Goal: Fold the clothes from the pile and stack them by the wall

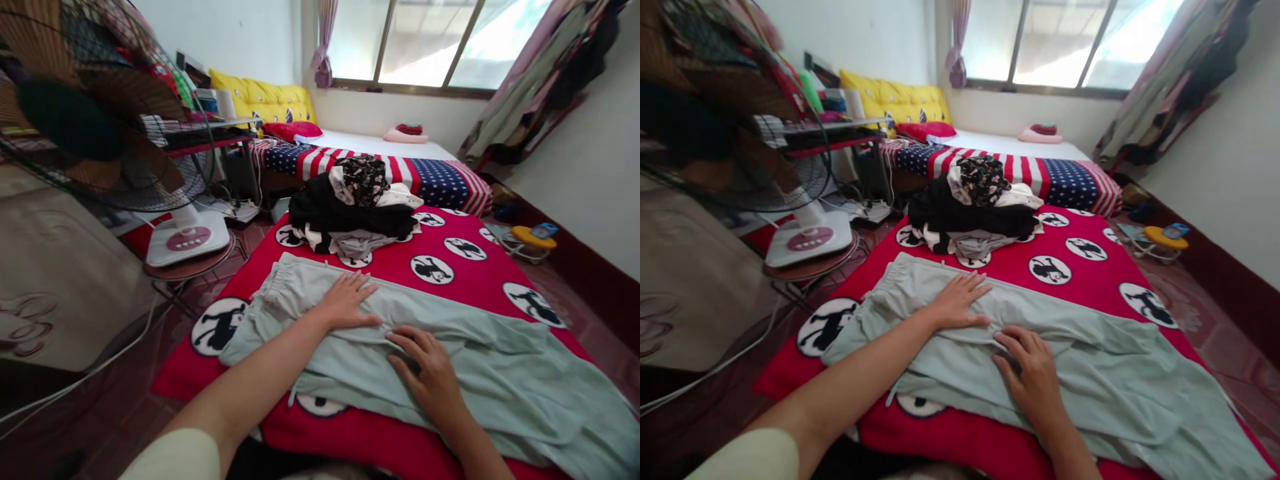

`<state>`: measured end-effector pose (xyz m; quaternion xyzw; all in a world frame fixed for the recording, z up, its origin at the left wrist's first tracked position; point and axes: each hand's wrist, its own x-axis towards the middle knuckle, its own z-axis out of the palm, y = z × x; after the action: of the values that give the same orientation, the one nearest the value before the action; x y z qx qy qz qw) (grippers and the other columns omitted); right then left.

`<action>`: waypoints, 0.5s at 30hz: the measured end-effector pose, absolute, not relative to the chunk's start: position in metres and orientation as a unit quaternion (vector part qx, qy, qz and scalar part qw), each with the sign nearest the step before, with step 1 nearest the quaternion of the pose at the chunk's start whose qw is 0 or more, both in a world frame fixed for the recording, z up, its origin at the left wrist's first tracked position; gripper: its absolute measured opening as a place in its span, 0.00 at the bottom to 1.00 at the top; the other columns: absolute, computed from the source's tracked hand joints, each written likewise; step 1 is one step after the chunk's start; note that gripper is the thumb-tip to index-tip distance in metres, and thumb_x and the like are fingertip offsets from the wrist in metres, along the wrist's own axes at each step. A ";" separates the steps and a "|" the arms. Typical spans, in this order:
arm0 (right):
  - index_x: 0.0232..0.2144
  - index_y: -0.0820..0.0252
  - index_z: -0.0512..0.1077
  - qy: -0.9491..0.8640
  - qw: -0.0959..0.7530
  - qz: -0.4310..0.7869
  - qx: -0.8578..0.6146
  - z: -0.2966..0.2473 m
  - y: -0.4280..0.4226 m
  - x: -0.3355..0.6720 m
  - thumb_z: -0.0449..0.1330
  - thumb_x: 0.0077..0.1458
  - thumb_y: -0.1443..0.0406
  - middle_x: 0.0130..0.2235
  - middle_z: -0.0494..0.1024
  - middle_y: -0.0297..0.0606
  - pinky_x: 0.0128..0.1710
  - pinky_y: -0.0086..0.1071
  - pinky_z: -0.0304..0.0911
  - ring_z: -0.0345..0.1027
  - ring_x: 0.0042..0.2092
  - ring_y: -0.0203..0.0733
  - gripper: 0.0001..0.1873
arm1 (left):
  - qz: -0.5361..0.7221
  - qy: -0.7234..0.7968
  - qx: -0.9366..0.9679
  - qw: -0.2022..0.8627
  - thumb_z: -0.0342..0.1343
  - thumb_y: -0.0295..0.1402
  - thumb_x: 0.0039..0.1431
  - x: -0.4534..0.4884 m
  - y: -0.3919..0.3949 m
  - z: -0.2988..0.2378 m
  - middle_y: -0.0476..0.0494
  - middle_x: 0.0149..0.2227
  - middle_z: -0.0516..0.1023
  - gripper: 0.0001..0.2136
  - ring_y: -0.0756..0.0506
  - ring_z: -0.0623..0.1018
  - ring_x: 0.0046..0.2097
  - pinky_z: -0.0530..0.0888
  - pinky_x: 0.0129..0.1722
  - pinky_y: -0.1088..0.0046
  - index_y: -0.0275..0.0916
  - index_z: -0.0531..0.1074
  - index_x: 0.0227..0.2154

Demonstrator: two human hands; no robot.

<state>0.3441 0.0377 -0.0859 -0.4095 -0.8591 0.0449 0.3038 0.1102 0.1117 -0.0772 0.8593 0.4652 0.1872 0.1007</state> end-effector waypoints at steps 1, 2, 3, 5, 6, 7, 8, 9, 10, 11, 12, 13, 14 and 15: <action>0.48 0.46 0.73 -0.858 0.312 0.047 -0.404 -0.087 0.039 0.346 0.59 0.58 0.60 0.47 0.75 0.41 0.46 0.48 0.65 0.68 0.48 0.52 0.15 | 0.190 0.469 0.857 0.099 0.47 0.60 0.56 0.111 0.112 -0.078 0.36 0.68 0.53 0.38 0.36 0.50 0.69 0.49 0.66 0.51 0.43 0.58 0.64; 0.47 0.46 0.74 -0.858 0.319 0.049 -0.399 -0.089 0.041 0.348 0.59 0.58 0.61 0.47 0.76 0.41 0.46 0.48 0.65 0.69 0.48 0.51 0.14 | 0.193 0.474 0.854 0.097 0.46 0.58 0.59 0.112 0.112 -0.078 0.36 0.68 0.54 0.35 0.37 0.52 0.69 0.50 0.66 0.53 0.42 0.59 0.63; 0.47 0.45 0.74 -0.857 0.326 0.051 -0.396 -0.090 0.042 0.349 0.59 0.58 0.61 0.46 0.76 0.40 0.45 0.47 0.66 0.69 0.48 0.51 0.14 | 0.200 0.480 0.849 0.092 0.45 0.56 0.61 0.111 0.111 -0.077 0.35 0.67 0.56 0.33 0.37 0.54 0.68 0.52 0.65 0.54 0.41 0.60 0.62; 0.46 0.45 0.75 -0.855 0.335 0.056 -0.392 -0.092 0.044 0.352 0.58 0.59 0.63 0.46 0.76 0.39 0.45 0.46 0.66 0.69 0.47 0.50 0.13 | 0.219 0.504 0.833 0.070 0.45 0.52 0.63 0.106 0.110 -0.073 0.35 0.65 0.61 0.29 0.39 0.61 0.65 0.58 0.63 0.60 0.40 0.64 0.60; 0.46 0.45 0.75 -0.853 0.339 0.059 -0.392 -0.093 0.044 0.352 0.58 0.59 0.63 0.46 0.76 0.39 0.45 0.46 0.66 0.69 0.47 0.50 0.13 | 0.227 0.524 0.819 0.050 0.46 0.50 0.63 0.100 0.108 -0.068 0.36 0.63 0.63 0.27 0.40 0.65 0.62 0.61 0.61 0.62 0.40 0.66 0.58; 0.46 0.45 0.75 -0.852 0.343 0.062 -0.391 -0.094 0.044 0.353 0.58 0.59 0.64 0.46 0.77 0.39 0.45 0.46 0.66 0.69 0.47 0.49 0.13 | 0.235 0.547 0.803 0.029 0.48 0.48 0.63 0.091 0.105 -0.063 0.36 0.61 0.66 0.25 0.40 0.67 0.60 0.64 0.59 0.63 0.40 0.67 0.57; 0.46 0.45 0.75 -0.851 0.345 0.065 -0.391 -0.094 0.044 0.353 0.58 0.59 0.64 0.46 0.77 0.39 0.45 0.45 0.66 0.69 0.47 0.49 0.14 | 0.239 0.573 0.784 0.005 0.49 0.46 0.63 0.081 0.103 -0.057 0.36 0.59 0.68 0.23 0.39 0.69 0.58 0.66 0.57 0.62 0.39 0.68 0.56; 0.46 0.45 0.76 -0.850 0.345 0.067 -0.391 -0.094 0.044 0.352 0.58 0.59 0.65 0.46 0.77 0.39 0.45 0.45 0.66 0.69 0.47 0.49 0.14 | 0.236 0.602 0.763 -0.019 0.51 0.45 0.62 0.068 0.099 -0.051 0.35 0.57 0.70 0.23 0.37 0.70 0.56 0.67 0.55 0.60 0.39 0.68 0.56; 0.46 0.46 0.76 -0.849 0.347 0.068 -0.392 -0.094 0.044 0.352 0.58 0.59 0.65 0.46 0.77 0.39 0.45 0.45 0.65 0.69 0.47 0.49 0.14 | 0.236 0.627 0.741 -0.036 0.52 0.43 0.61 0.053 0.096 -0.045 0.32 0.54 0.71 0.23 0.35 0.70 0.55 0.67 0.54 0.56 0.37 0.67 0.56; 0.45 0.46 0.76 -0.848 0.348 0.069 -0.393 -0.094 0.043 0.351 0.58 0.59 0.65 0.46 0.77 0.39 0.45 0.45 0.65 0.69 0.46 0.48 0.13 | 0.218 0.664 0.712 -0.066 0.53 0.45 0.60 0.039 0.093 -0.040 0.32 0.52 0.73 0.24 0.33 0.71 0.53 0.69 0.51 0.55 0.36 0.67 0.56; 0.45 0.47 0.76 -0.847 0.350 0.068 -0.394 -0.093 0.043 0.350 0.58 0.59 0.66 0.45 0.77 0.39 0.45 0.45 0.65 0.69 0.46 0.48 0.13 | 0.193 0.699 0.684 -0.086 0.54 0.47 0.58 0.025 0.090 -0.037 0.31 0.49 0.74 0.26 0.32 0.72 0.52 0.70 0.49 0.55 0.36 0.67 0.55; 0.44 0.47 0.77 -0.845 0.353 0.067 -0.396 -0.093 0.042 0.349 0.58 0.59 0.66 0.45 0.77 0.39 0.44 0.44 0.65 0.69 0.45 0.48 0.13 | 0.168 0.723 0.664 -0.095 0.55 0.49 0.57 0.013 0.088 -0.035 0.31 0.47 0.75 0.27 0.32 0.72 0.50 0.71 0.47 0.55 0.35 0.68 0.54; 0.44 0.47 0.77 -0.843 0.356 0.066 -0.398 -0.092 0.042 0.348 0.58 0.59 0.66 0.44 0.77 0.39 0.44 0.44 0.65 0.69 0.45 0.47 0.13 | 0.144 0.735 0.656 -0.096 0.55 0.49 0.56 0.003 0.086 -0.034 0.33 0.46 0.76 0.26 0.32 0.73 0.49 0.71 0.46 0.57 0.37 0.70 0.51; 0.43 0.47 0.77 -0.841 0.357 0.067 -0.400 -0.091 0.041 0.348 0.58 0.58 0.66 0.44 0.78 0.39 0.44 0.44 0.65 0.69 0.44 0.47 0.12 | 0.125 0.737 0.659 -0.089 0.55 0.48 0.56 -0.004 0.085 -0.034 0.34 0.44 0.77 0.23 0.33 0.74 0.48 0.72 0.45 0.58 0.38 0.71 0.49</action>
<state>0.3476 0.0411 -0.0905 -0.4001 -0.8413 0.0669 0.3574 -0.0041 0.0846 -0.0341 0.6585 0.7368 0.1249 -0.0886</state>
